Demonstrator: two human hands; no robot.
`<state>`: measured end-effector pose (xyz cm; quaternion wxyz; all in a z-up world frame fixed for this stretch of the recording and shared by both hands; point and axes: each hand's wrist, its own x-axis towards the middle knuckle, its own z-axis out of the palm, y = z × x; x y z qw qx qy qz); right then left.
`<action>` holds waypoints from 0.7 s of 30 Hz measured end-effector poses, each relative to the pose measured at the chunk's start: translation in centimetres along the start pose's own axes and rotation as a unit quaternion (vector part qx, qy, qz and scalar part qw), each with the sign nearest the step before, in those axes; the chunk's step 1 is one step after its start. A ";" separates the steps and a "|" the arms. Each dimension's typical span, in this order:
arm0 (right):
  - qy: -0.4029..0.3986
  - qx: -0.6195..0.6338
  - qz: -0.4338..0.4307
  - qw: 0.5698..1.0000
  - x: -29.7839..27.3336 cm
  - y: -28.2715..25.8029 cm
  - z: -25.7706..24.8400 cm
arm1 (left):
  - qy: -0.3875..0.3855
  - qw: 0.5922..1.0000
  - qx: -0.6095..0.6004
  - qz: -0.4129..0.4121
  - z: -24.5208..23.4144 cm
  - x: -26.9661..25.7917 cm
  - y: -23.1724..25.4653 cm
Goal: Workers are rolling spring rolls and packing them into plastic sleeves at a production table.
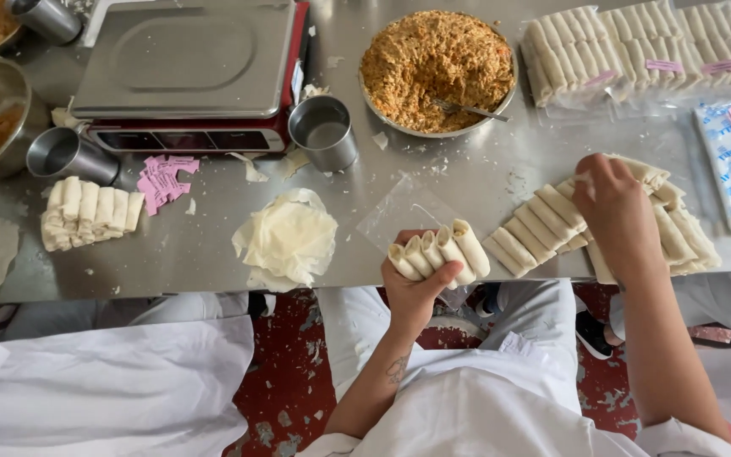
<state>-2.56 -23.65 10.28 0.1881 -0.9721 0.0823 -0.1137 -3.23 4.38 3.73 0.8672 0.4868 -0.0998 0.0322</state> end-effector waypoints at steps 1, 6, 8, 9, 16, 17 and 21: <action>-0.001 0.001 -0.002 1.000 -0.1 0.6 0.4 | 0.002 1.000 0.001 0.001 0.0 0.1 -0.1; 0.239 0.098 -0.048 0.965 -0.8 3.7 2.7 | -0.009 1.000 -0.015 -0.017 0.1 0.4 -0.2; 0.214 0.246 -0.032 0.945 -0.7 2.2 2.9 | -0.008 1.000 -0.006 -0.018 0.3 0.3 -0.6; 0.182 0.391 -0.015 0.902 -0.7 1.5 3.0 | -0.008 1.000 0.005 -0.019 0.4 0.3 -0.7; 0.039 0.515 0.041 0.856 -3.1 -3.2 6.2 | -0.002 0.999 -0.033 0.023 -1.7 0.8 -5.0; 0.012 0.414 -0.044 0.909 -3.0 -4.9 5.1 | 0.010 0.999 -0.035 0.012 -1.7 0.9 -5.2; -0.070 0.511 -0.111 0.849 -2.6 -7.3 4.0 | 0.028 0.997 -0.062 -0.043 -1.7 0.5 -6.3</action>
